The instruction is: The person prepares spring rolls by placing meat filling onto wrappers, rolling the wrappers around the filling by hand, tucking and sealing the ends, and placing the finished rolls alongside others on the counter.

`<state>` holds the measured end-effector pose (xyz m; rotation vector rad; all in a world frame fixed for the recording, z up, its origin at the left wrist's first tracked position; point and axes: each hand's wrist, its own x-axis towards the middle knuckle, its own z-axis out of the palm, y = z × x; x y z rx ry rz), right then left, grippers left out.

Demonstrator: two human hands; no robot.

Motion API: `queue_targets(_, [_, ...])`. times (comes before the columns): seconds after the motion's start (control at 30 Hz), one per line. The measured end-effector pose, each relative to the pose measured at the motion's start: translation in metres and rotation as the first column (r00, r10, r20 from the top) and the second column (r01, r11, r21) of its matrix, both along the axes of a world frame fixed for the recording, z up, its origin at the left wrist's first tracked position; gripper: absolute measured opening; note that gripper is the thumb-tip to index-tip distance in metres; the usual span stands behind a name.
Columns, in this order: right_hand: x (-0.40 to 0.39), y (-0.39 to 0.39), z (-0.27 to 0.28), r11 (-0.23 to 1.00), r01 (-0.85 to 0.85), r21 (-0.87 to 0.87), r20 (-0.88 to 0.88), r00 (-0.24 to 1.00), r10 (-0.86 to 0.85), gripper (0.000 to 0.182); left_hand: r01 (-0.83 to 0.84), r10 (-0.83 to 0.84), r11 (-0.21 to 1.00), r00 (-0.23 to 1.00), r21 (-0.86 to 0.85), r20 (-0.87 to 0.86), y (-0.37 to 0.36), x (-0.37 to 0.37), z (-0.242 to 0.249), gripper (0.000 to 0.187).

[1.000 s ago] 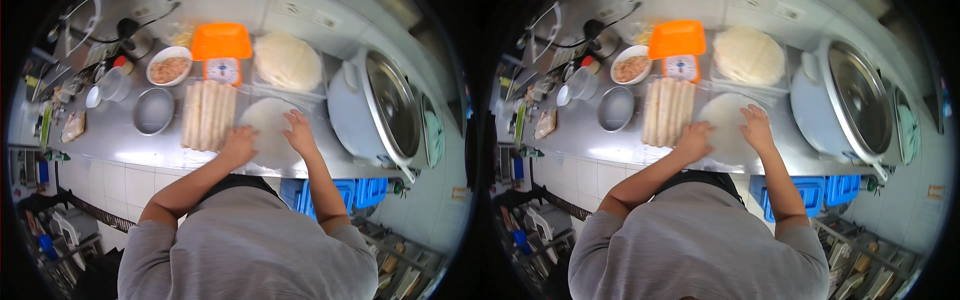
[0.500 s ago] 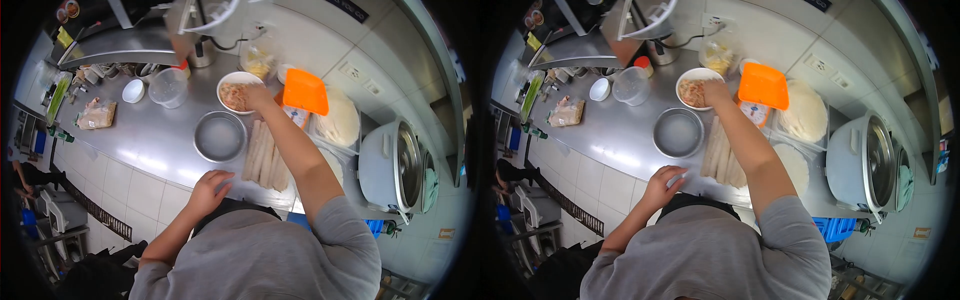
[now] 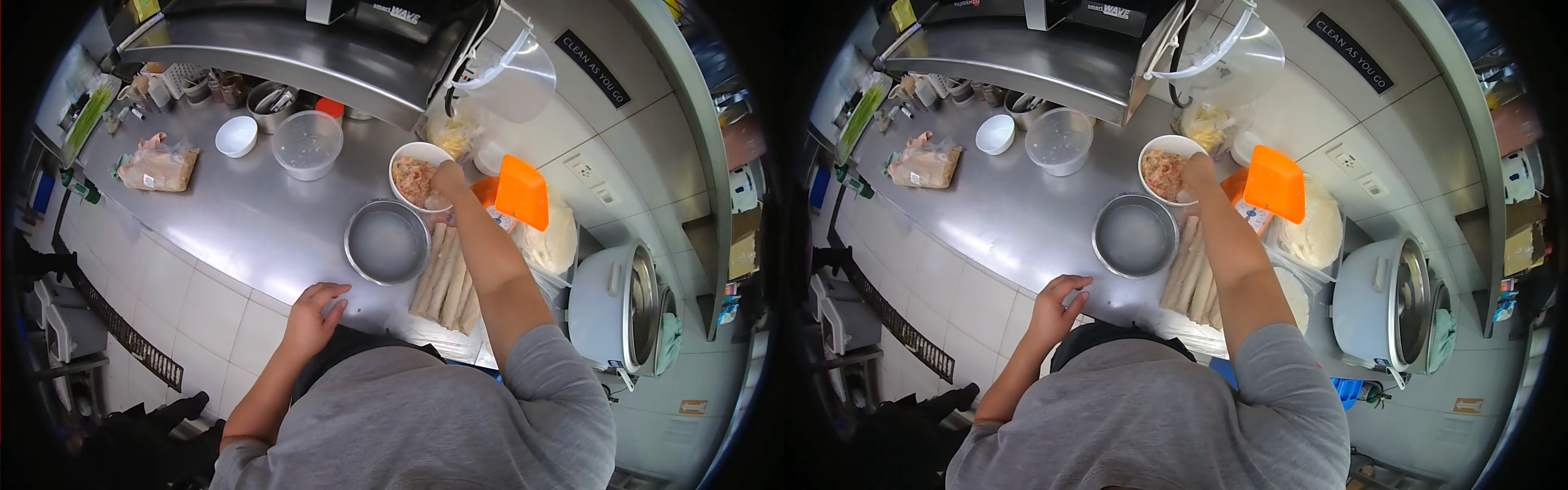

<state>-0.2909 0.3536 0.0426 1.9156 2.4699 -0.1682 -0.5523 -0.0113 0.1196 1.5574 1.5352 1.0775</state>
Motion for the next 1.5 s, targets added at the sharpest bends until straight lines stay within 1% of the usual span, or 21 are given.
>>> queue_targets(0.03, [0.002,0.005,0.008,0.999,-0.053,-0.009,0.054,0.997,0.053,0.024,0.011,-0.011,1.0,1.0,0.008,0.009,0.003,-0.001,0.0,0.024])
queue_targets(0.1, [0.003,0.021,0.035,0.976,0.104,-0.19,-0.151,0.979,-0.134,0.022,0.031,-0.031,1.0,0.999,0.003,0.023,0.009,-0.001,0.002,0.024])
queue_targets(0.13, [0.005,0.019,0.056,0.947,0.135,-0.292,-0.321,0.919,-0.229,0.022,0.043,-0.043,0.999,0.999,0.001,0.028,0.012,-0.001,0.002,0.024])
queue_targets(0.17, [0.006,0.016,0.078,0.909,0.154,-0.388,-0.466,0.818,-0.337,0.022,0.051,-0.051,0.999,0.998,0.008,0.029,0.013,0.0,0.002,0.024])
queue_targets(0.2, [0.013,0.008,0.107,0.873,0.11,-0.476,-0.645,0.631,-0.431,0.022,0.058,-0.058,0.998,0.998,0.015,0.03,0.015,0.001,0.002,0.023])
queue_targets(0.23, [0.022,0.001,0.131,0.839,0.039,-0.542,-0.763,0.396,-0.511,0.022,0.063,-0.064,0.998,0.997,0.023,0.032,0.016,0.002,0.002,0.023])
queue_targets(0.3, [0.048,-0.014,0.166,0.925,0.127,-0.357,-0.861,0.339,-0.379,0.015,0.062,-0.063,0.998,0.997,0.023,0.039,0.016,0.001,0.005,0.023])
queue_targets(0.4, [0.094,-0.038,0.2,0.894,0.362,-0.264,-0.689,0.578,-0.437,0.017,0.07,-0.071,0.997,0.995,0.02,0.067,0.015,0.002,0.002,0.023])
queue_targets(0.5, [0.126,-0.038,0.188,0.714,0.526,-0.462,-0.391,0.602,-0.696,0.02,0.097,-0.099,0.995,0.992,0.024,0.085,0.014,0.005,-0.004,0.024])
queue_targets(0.53, [0.134,-0.041,0.179,0.729,0.483,-0.484,-0.448,0.58,-0.681,0.025,0.102,-0.104,0.994,0.991,0.027,0.086,0.016,0.006,-0.004,0.024])
queue_targets(0.63, [0.148,-0.042,0.159,0.804,0.506,-0.314,-0.574,0.573,-0.585,0.018,0.12,-0.122,0.992,0.989,0.032,0.087,0.016,0.009,0.002,0.024])
queue_targets(0.73, [0.159,-0.033,0.156,0.9,0.434,0.031,-0.443,0.814,-0.376,0.009,0.122,-0.125,0.992,0.989,0.044,0.079,0.017,0.009,0.003,0.025])
queue_targets(0.83, [0.154,-0.032,0.161,0.889,0.421,0.179,-0.359,0.87,-0.339,0.016,0.107,-0.109,0.994,0.992,0.039,0.063,0.015,0.006,0.006,0.025])
queue_targets(0.9, [0.155,-0.032,0.162,0.904,0.41,0.118,-0.262,0.891,-0.37,0.011,0.091,-0.093,0.995,0.994,0.027,0.057,0.011,0.003,0.008,0.025])
queue_targets(0.93, [0.156,-0.032,0.163,0.91,0.406,0.087,-0.211,0.9,-0.382,0.012,0.083,-0.084,0.996,0.995,0.022,0.054,0.009,0.002,0.009,0.025])
queue_targets(1.03, [0.155,-0.042,0.167,0.908,0.376,0.183,-0.144,0.924,-0.354,0.012,0.076,-0.076,0.997,0.995,0.0,0.064,0.005,-0.001,0.005,0.025])
queue_targets(1.13, [0.164,-0.036,0.166,0.898,0.439,0.027,-0.225,0.878,-0.422,0.017,0.067,-0.067,0.998,0.996,0.002,0.063,0.002,0.0,0.002,0.026])
queue_targets(1.23, [0.169,-0.024,0.163,0.976,0.218,0.002,0.122,0.969,-0.217,0.022,0.069,-0.068,0.998,0.995,-0.005,0.071,0.002,0.001,0.002,0.026])
queue_targets(1.33, [0.148,-0.036,0.173,0.956,0.278,0.089,0.281,0.914,-0.292,0.025,0.073,-0.073,0.997,0.996,0.015,0.055,0.004,0.002,0.001,0.026])
queue_targets(1.43, [0.134,-0.041,0.184,0.965,0.26,0.019,0.244,0.935,-0.257,0.026,0.073,-0.074,0.997,0.996,0.015,0.043,0.005,0.0,0.002,0.026])
queue_targets(1.5, [0.125,-0.046,0.189,0.963,0.258,0.082,0.156,0.951,-0.268,0.028,0.06,-0.06,0.998,0.997,0.003,0.049,0.005,-0.001,0.002,0.026])
